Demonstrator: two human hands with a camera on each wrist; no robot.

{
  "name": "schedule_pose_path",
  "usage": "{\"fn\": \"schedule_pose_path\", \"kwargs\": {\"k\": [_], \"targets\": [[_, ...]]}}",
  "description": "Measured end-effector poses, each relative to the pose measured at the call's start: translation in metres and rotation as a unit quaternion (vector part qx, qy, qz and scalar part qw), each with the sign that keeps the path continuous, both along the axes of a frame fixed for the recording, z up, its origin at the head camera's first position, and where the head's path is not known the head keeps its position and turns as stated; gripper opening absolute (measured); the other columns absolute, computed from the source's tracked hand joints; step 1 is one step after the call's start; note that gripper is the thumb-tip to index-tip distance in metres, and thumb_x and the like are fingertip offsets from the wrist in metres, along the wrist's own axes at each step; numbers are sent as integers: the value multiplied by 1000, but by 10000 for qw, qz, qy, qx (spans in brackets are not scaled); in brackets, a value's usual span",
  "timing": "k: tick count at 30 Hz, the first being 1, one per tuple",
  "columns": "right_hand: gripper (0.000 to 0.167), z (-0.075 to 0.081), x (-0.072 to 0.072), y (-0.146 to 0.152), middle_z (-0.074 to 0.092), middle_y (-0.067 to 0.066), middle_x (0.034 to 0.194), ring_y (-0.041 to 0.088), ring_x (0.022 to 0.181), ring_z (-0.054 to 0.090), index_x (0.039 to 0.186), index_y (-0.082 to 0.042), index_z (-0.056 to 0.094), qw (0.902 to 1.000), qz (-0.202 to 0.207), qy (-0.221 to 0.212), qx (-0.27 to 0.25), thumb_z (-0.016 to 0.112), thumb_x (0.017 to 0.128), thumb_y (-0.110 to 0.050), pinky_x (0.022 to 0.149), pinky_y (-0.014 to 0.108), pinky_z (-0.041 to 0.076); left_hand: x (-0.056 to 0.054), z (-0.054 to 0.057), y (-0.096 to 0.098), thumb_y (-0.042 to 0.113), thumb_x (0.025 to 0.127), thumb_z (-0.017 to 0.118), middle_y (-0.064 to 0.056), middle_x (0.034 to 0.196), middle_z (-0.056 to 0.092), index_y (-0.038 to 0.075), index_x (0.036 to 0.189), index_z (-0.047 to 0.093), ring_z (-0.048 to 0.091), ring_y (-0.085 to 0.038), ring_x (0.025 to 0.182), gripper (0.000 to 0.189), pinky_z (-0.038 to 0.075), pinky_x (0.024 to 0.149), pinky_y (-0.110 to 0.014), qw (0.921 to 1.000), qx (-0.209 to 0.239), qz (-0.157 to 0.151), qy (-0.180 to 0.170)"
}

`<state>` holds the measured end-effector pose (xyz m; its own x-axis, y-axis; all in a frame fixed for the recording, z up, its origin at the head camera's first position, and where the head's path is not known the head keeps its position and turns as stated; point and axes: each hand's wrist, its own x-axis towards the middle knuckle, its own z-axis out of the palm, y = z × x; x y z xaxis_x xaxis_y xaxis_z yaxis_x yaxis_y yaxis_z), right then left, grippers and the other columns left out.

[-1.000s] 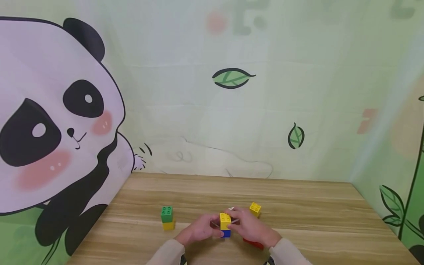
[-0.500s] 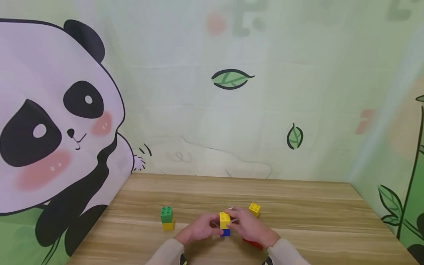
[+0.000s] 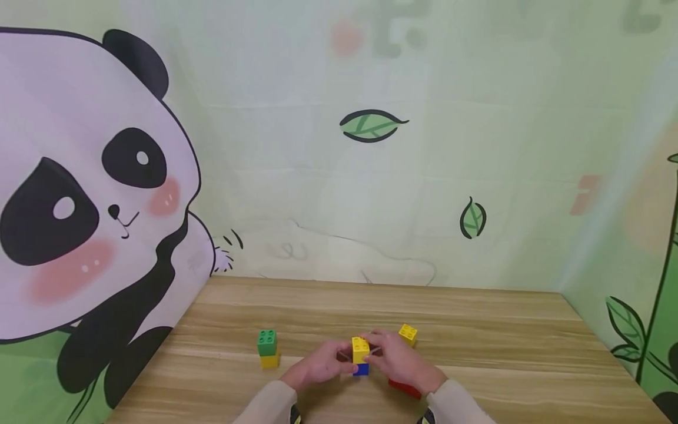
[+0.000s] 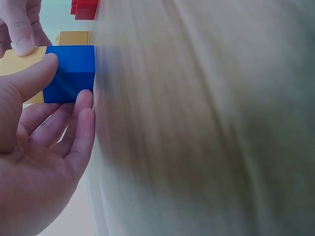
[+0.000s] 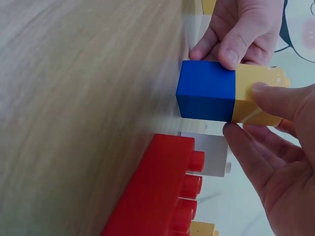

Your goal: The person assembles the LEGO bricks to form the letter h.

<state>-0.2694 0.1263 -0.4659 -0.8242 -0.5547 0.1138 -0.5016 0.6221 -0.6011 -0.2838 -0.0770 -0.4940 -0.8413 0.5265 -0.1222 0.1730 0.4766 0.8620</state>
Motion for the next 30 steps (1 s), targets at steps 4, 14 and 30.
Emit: {"fn": "schedule_pose_path", "kwargs": {"k": [4, 14, 30], "targets": [[41, -1, 0, -1, 56, -4, 105, 8, 93, 60, 129, -7, 57, 9999, -78, 72, 11, 66, 89, -15, 80, 21, 50, -1, -1, 0, 14, 88, 67, 2, 104, 66, 13, 114, 65, 60, -17, 94, 26, 49, 84, -40, 10000, 16, -51, 22], [44, 0, -2, -2, 59, -4, 105, 9, 91, 60, 127, -9, 59, 9995, -298, -109, 82, 71, 86, -17, 79, 22, 51, -2, 3, 0, 14, 88, 67, 1, 106, 66, 14, 111, 65, 59, -17, 96, 23, 48, 86, -43, 9999, -69, -91, -42], [55, 0, -2, 3, 61, 4, 115, 18, 95, 61, 132, -5, 52, 9981, -516, -284, -159, 75, 82, -14, 78, 29, 53, 2, 2, -3, 5, 84, 70, -8, 114, 62, 4, 119, 58, 59, -25, 103, 38, 48, 89, -42, 9996, 184, -84, 171]]}}
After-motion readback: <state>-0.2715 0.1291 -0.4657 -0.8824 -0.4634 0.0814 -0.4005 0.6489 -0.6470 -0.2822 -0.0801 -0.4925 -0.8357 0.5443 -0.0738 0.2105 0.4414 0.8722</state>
